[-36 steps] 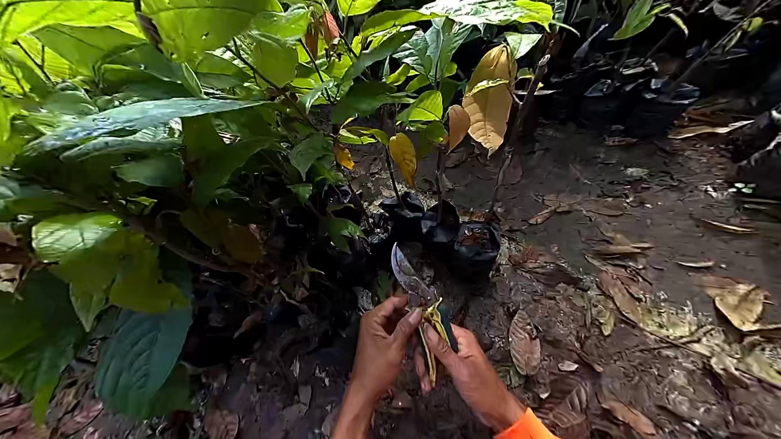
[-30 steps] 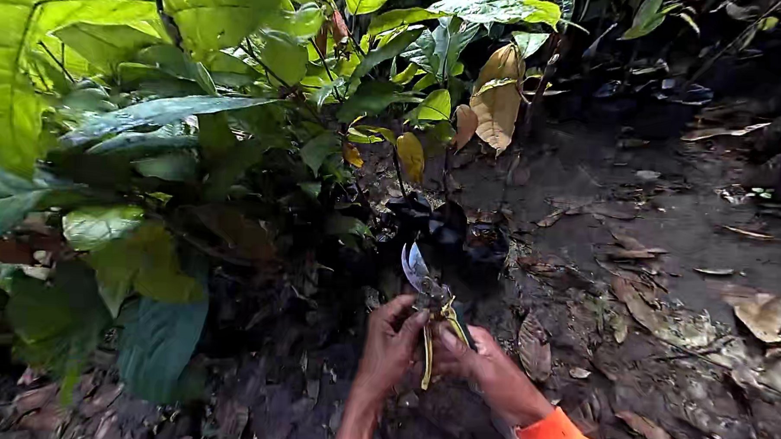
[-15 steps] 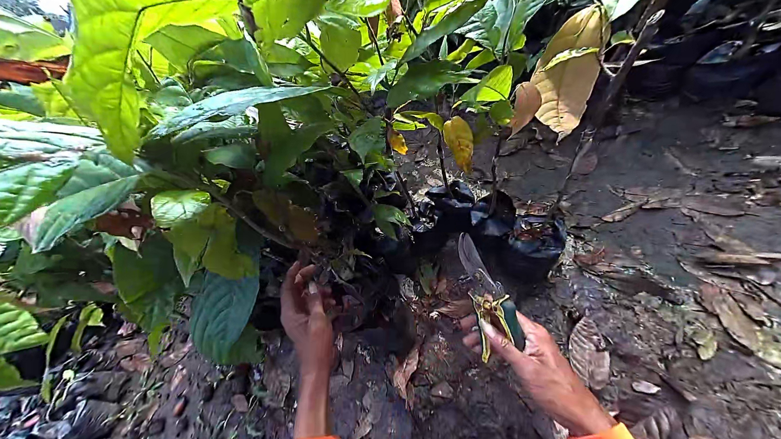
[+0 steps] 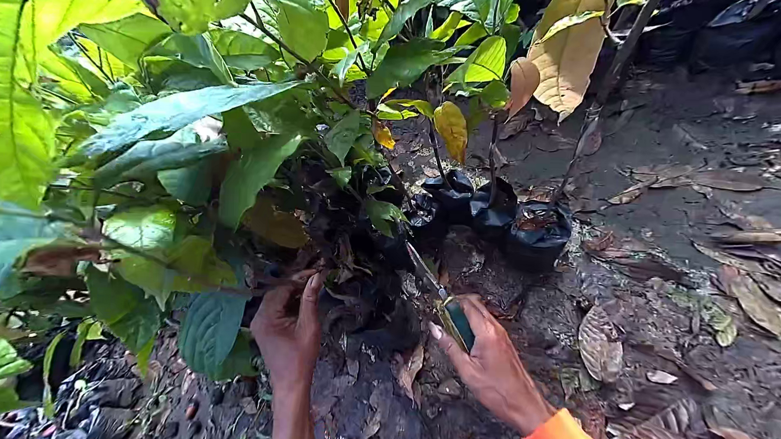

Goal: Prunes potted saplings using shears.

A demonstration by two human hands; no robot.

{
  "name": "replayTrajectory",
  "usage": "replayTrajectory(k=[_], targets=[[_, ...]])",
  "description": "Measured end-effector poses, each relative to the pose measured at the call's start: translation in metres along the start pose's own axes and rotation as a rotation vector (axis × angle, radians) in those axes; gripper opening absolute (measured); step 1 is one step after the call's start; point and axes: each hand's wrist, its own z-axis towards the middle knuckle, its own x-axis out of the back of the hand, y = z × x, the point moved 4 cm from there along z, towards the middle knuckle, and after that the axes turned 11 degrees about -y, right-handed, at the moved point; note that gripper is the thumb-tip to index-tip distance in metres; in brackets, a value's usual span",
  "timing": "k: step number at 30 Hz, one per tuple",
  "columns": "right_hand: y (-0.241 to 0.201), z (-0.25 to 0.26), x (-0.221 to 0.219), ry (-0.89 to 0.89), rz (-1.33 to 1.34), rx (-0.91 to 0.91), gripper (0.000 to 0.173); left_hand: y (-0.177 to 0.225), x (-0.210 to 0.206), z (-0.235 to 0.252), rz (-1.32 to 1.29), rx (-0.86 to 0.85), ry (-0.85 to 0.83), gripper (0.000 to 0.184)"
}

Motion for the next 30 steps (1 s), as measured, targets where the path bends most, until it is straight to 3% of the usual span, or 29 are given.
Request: replayTrajectory(k=[3, 8, 12, 18, 25, 30], targets=[[0.005, 0.010, -0.005, -0.120, 0.172, -0.001, 0.048, 0.000, 0.010, -0.020, -0.054, 0.021, 0.055, 0.018], [0.008, 0.023, -0.022, -0.503, 0.469, -0.107, 0.041, -0.010, 0.022, -0.037, -0.201, 0.079, 0.149, 0.011], [0.003, 0.030, -0.038, -0.525, 0.614, -0.082, 0.025, -0.013, 0.025, -0.042, -0.250, 0.104, 0.171, 0.011], [0.012, 0.028, -0.051, -0.539, 0.621, -0.054, 0.021, -0.015, 0.027, -0.043, -0.287, 0.116, 0.176, 0.012], [0.036, 0.005, -0.060, -0.605, 0.571, -0.220, 0.027, -0.014, 0.026, -0.042, -0.284, 0.142, 0.166, 0.012], [0.036, 0.018, -0.060, -0.530, 0.057, 0.073, 0.052, -0.015, 0.027, -0.046, -0.321, 0.107, 0.148, 0.012]])
